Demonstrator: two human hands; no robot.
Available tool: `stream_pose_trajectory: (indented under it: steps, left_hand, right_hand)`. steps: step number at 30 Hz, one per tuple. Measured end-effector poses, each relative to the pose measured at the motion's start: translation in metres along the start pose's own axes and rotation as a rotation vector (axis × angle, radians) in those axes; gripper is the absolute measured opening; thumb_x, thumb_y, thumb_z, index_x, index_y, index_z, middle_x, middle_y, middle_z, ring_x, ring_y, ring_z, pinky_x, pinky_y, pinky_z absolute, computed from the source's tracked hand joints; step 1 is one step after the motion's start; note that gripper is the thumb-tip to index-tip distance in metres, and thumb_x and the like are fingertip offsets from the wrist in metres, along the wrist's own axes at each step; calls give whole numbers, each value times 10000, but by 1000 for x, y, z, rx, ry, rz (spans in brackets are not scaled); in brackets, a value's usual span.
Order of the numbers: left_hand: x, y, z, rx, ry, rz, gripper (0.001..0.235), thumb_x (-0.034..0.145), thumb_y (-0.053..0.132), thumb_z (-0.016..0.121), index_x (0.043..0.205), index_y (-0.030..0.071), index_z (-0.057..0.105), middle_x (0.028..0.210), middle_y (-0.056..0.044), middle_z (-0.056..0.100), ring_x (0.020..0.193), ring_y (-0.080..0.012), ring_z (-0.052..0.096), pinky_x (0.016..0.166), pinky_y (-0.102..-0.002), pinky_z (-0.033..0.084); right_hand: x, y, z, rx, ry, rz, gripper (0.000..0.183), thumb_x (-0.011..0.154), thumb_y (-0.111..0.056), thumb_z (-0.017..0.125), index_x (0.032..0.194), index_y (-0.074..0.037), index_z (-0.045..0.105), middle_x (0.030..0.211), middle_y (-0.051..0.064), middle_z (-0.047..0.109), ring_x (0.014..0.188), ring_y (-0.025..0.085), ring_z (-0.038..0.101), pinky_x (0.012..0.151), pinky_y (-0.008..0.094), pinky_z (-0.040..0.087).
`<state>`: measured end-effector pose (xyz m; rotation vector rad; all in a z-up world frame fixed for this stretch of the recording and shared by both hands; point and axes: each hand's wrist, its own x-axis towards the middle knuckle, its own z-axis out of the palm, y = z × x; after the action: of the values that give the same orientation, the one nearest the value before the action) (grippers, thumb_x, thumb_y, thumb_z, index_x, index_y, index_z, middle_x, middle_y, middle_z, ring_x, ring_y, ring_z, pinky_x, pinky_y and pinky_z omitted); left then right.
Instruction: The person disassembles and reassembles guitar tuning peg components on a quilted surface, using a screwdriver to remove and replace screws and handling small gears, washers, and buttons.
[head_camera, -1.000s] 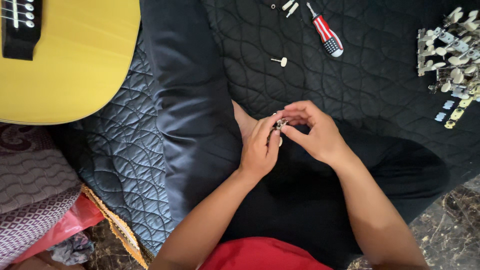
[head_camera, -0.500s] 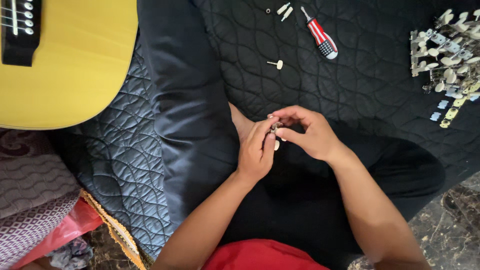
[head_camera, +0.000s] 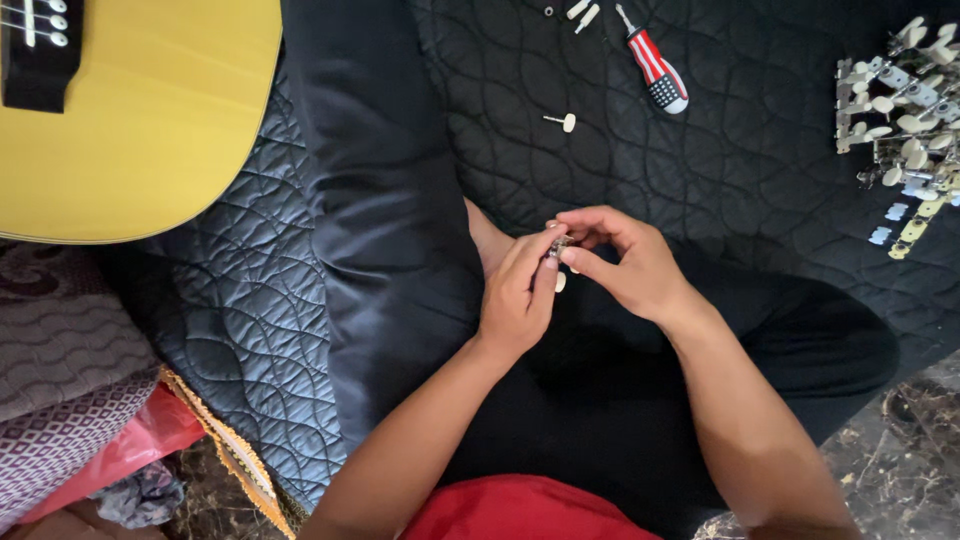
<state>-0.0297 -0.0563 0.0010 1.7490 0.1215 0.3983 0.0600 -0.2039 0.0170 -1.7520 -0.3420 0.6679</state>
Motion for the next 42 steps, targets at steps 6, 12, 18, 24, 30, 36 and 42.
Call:
stream_pose_trajectory:
  steps: [6,12,18,24,30,36,42]
  left_hand:
    - [-3,-5,0,13,7,-16,332,1016,71,520,1325,35,635,1121,-134,692,1013,-327,701,888,-407,559]
    - [-1,1,-2,39,3,-14,340,1000,58,541,1324,48,642,1114,-130,695,1003,-324,701,887,-408,561]
    - [-4,-14,2,-84,-62,-152,381,1019,71,508,1393,57,579,1266,-147,663,1175,-309,657,1009,-404,517]
    - [12,17,-5,-27,-235,-282,382,1030,78,424,1406,49,484,1235,-263,655,1149,-422,647,1005,-510,509]
    - [66,3,-10,29,-476,-452,381,1009,202,435,1387,218,474,1209,-229,687,1118,-451,662,984,-569,510]
    - [79,-47,-7,-97,-130,-752,372,997,181,411,1344,212,544,1092,-114,747,588,-206,705,679,-343,594]
    - [87,-44,-12,-207,-47,-719,379,997,141,411,1347,141,556,1112,-114,748,554,-180,675,631,-334,566]
  right_hand:
    - [0,7,9,-212,76,-37,406,813,-187,842,1196,-112,733,962,31,761,862,125,716,817,289,577]
    - [1,-1,13,-45,79,1,363,833,-124,817,1183,-83,732,972,46,756,867,101,687,808,292,583]
    - [2,14,7,111,85,105,417,839,-88,810,1235,-25,696,1047,104,741,889,127,681,744,295,623]
    - [2,19,3,32,84,75,466,824,-92,820,1266,-46,679,1074,104,764,923,112,696,797,247,570]
    - [11,18,-11,64,182,50,467,930,-79,714,1378,-28,596,1205,127,703,1073,148,666,892,291,570]
    - [45,-21,-37,-422,240,2,293,1056,-133,599,1334,-57,656,1258,144,693,1151,288,653,946,409,519]
    - [144,4,-34,-878,131,-268,231,1055,-63,601,1253,-29,716,1143,175,706,1084,382,671,925,472,520]
